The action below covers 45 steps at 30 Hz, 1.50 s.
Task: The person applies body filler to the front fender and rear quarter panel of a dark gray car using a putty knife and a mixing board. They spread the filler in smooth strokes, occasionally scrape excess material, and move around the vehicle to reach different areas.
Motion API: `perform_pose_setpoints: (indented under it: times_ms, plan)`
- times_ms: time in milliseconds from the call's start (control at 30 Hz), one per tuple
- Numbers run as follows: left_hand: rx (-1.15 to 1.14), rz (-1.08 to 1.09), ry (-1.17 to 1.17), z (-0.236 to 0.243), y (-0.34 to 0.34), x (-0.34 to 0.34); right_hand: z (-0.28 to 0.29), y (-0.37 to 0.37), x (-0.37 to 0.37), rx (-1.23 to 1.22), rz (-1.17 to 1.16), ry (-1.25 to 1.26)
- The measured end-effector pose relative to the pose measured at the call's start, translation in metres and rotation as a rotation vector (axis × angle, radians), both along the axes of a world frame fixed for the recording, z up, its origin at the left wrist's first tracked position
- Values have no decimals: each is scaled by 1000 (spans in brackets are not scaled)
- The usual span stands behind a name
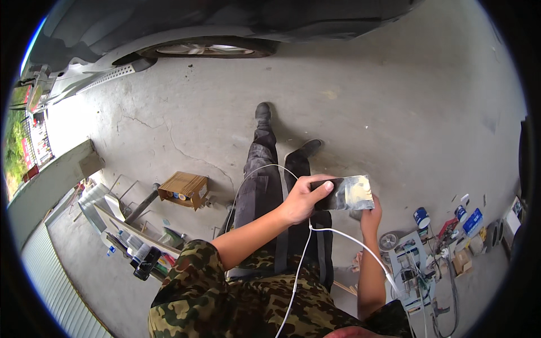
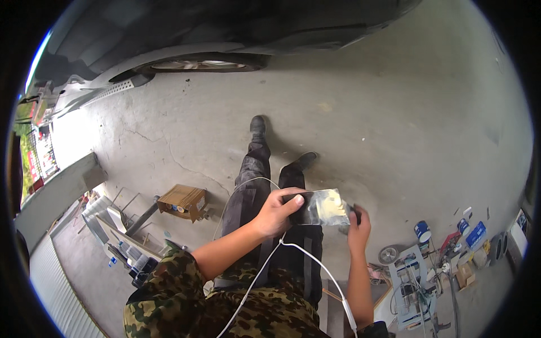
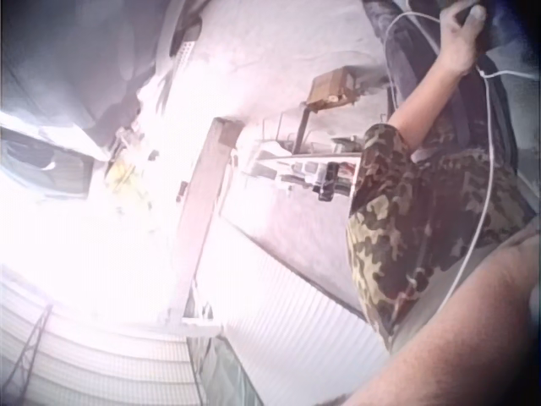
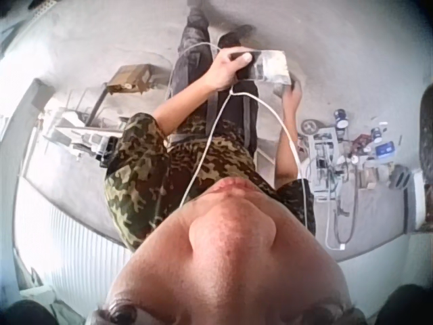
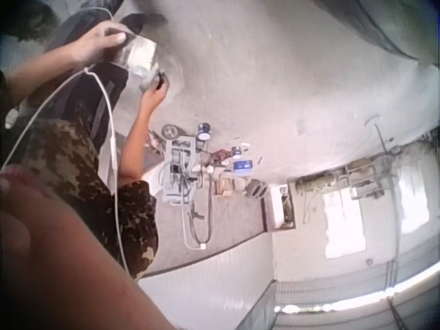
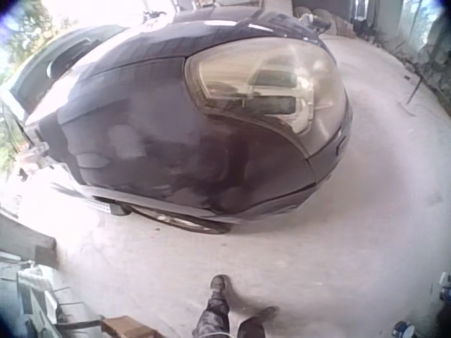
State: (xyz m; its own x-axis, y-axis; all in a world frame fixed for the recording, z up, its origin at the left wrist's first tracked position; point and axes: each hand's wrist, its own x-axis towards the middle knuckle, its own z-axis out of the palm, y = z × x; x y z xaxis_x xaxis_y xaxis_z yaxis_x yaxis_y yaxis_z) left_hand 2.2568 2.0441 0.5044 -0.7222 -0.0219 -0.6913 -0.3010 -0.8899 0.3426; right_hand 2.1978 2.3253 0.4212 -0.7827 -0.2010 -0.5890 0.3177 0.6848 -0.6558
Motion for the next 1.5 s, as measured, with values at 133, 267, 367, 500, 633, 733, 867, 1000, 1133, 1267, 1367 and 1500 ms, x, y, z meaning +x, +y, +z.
perform_pose_setpoints:
  times_ms: [133,267,367,500,633,733,867,1000,1133,1267,1367,1500]
  plan:
    - [-20,145,18,-15,-37,23,-48,-102,-61,-25,382,322]
    - [-144,338,-121,-25,-93,34,-38,-234,-114,-227,384,357]
    - [-329,455,-119,-33,-145,29,5,-304,-125,-415,155,401]
    - [-348,560,20,-12,-207,19,81,-371,-97,-472,34,696]
    - [-448,442,-4,10,-255,23,130,-425,-39,-445,179,858]
    - [-430,428,71,17,-281,30,129,-462,-6,-421,152,907]
    - [-506,280,83,24,-294,39,131,-474,10,-397,61,980]
    - [-528,276,146,28,-302,45,132,-484,17,-392,77,987]
    - [-586,253,164,26,-312,50,131,-496,26,-356,68,977]
    - [-651,173,167,28,-314,54,132,-496,32,-336,90,987]
    - [-750,121,148,33,-315,57,134,-494,36,-318,123,960]
    - [-852,166,81,35,-322,58,133,-483,38,-494,82,658]
